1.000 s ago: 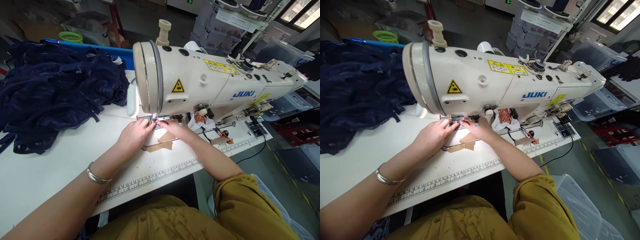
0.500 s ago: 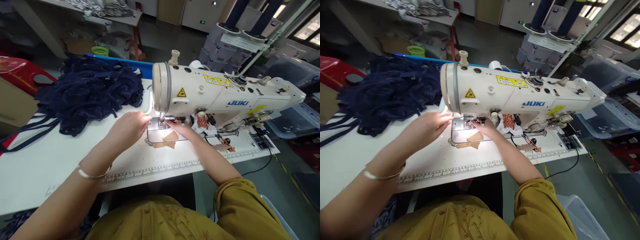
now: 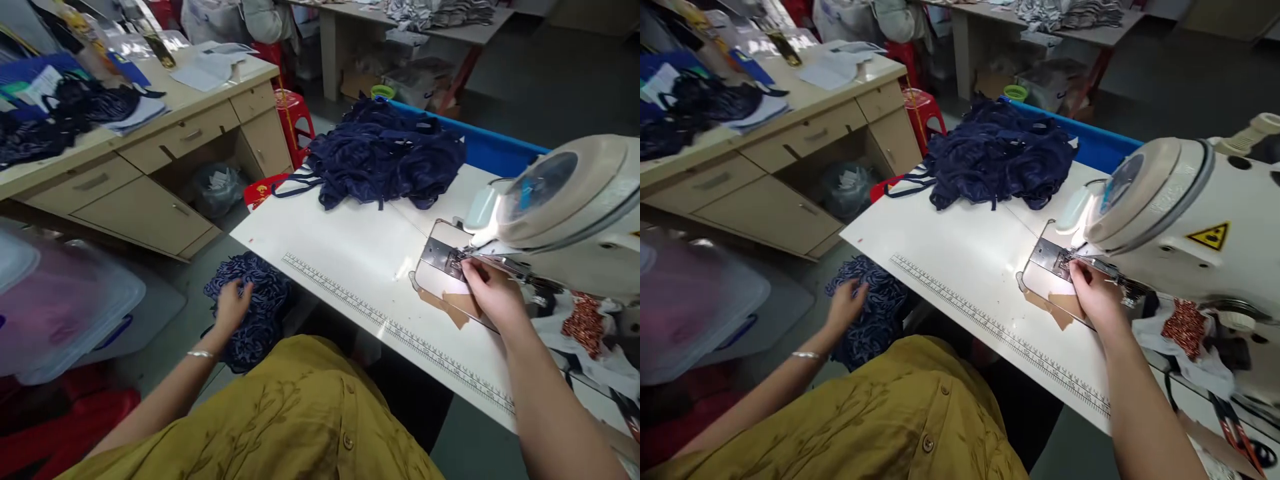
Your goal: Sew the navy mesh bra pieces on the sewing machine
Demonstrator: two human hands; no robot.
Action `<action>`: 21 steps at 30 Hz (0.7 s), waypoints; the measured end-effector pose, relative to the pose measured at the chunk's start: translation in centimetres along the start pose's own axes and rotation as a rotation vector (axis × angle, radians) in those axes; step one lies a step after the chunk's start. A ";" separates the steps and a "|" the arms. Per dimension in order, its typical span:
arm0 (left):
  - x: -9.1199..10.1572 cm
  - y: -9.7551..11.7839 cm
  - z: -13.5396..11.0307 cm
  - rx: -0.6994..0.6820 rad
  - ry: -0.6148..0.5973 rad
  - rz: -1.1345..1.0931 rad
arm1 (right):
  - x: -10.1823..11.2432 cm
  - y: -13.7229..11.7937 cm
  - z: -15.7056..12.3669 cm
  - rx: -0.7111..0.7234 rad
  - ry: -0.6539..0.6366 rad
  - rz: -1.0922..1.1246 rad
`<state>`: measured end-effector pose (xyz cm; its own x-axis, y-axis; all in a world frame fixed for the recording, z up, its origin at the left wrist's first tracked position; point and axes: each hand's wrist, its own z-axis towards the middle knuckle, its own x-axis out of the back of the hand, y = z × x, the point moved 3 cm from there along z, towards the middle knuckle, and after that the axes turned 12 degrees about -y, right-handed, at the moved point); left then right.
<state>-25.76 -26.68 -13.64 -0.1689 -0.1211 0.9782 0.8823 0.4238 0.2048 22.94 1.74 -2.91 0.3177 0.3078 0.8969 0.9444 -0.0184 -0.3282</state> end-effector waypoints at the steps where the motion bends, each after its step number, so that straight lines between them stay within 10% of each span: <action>1: -2.5 0.1 -1.3 0.096 -0.048 0.007 | -0.1 0.0 -0.1 -0.010 -0.006 0.001; 8: -12.7 2.5 -6.3 0.528 -0.499 -0.026 | 0.2 -0.6 -1.1 0.045 0.029 0.064; 21: -10.0 -3.2 -5.7 0.450 -0.407 -0.166 | 0.3 -0.5 -1.1 0.054 0.019 0.059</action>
<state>-24.42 -31.95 -24.33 -0.5197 0.0966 0.8489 0.5737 0.7758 0.2629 22.68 0.79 -2.19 0.3750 0.2894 0.8807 0.9181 0.0154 -0.3960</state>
